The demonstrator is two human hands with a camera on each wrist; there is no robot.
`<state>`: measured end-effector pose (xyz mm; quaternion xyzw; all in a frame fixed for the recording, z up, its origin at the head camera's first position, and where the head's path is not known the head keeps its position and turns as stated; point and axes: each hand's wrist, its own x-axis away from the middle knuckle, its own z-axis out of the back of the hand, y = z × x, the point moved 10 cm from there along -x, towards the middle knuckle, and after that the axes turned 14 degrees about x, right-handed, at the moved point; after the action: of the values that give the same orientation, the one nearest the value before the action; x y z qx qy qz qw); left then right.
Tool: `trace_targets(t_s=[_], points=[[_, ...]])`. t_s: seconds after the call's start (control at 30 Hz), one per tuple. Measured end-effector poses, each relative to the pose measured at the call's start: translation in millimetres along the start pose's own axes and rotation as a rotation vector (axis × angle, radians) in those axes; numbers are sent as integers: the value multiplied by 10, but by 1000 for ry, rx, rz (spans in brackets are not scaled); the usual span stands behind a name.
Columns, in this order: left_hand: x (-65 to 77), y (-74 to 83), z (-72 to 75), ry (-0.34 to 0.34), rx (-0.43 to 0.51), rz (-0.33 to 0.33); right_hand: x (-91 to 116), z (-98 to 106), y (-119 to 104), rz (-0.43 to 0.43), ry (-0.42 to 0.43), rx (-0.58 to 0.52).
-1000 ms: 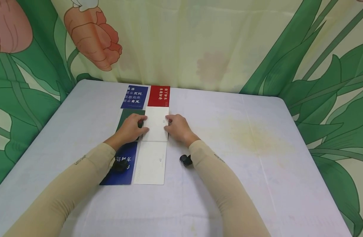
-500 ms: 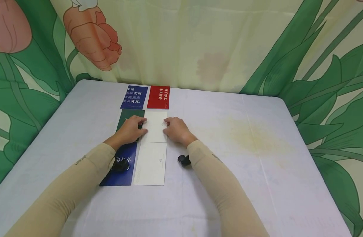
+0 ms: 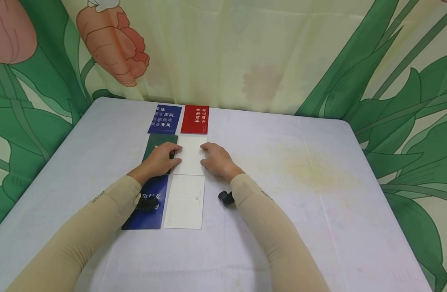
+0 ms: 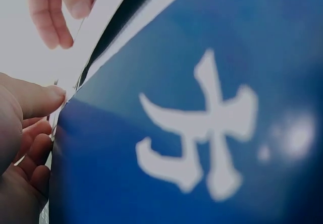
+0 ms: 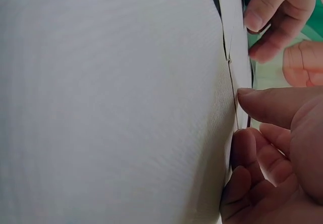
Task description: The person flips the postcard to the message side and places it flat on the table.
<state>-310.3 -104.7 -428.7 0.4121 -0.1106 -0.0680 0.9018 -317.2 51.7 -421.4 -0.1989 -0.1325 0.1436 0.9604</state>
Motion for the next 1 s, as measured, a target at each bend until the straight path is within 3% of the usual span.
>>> trace_targets(t_s=[0.33, 0.63, 0.83, 1.0], points=[[-22, 26, 33, -20, 4, -23, -7, 43, -33, -3, -3, 17], [-7, 154, 65, -21, -12, -56, 19, 145, 10, -15, 29, -37], [3, 327, 288, 45, -7, -137, 48, 268, 98, -31, 58, -88], [-87, 415, 475, 74, -8, -162, -32, 441, 149, -11, 78, -63]])
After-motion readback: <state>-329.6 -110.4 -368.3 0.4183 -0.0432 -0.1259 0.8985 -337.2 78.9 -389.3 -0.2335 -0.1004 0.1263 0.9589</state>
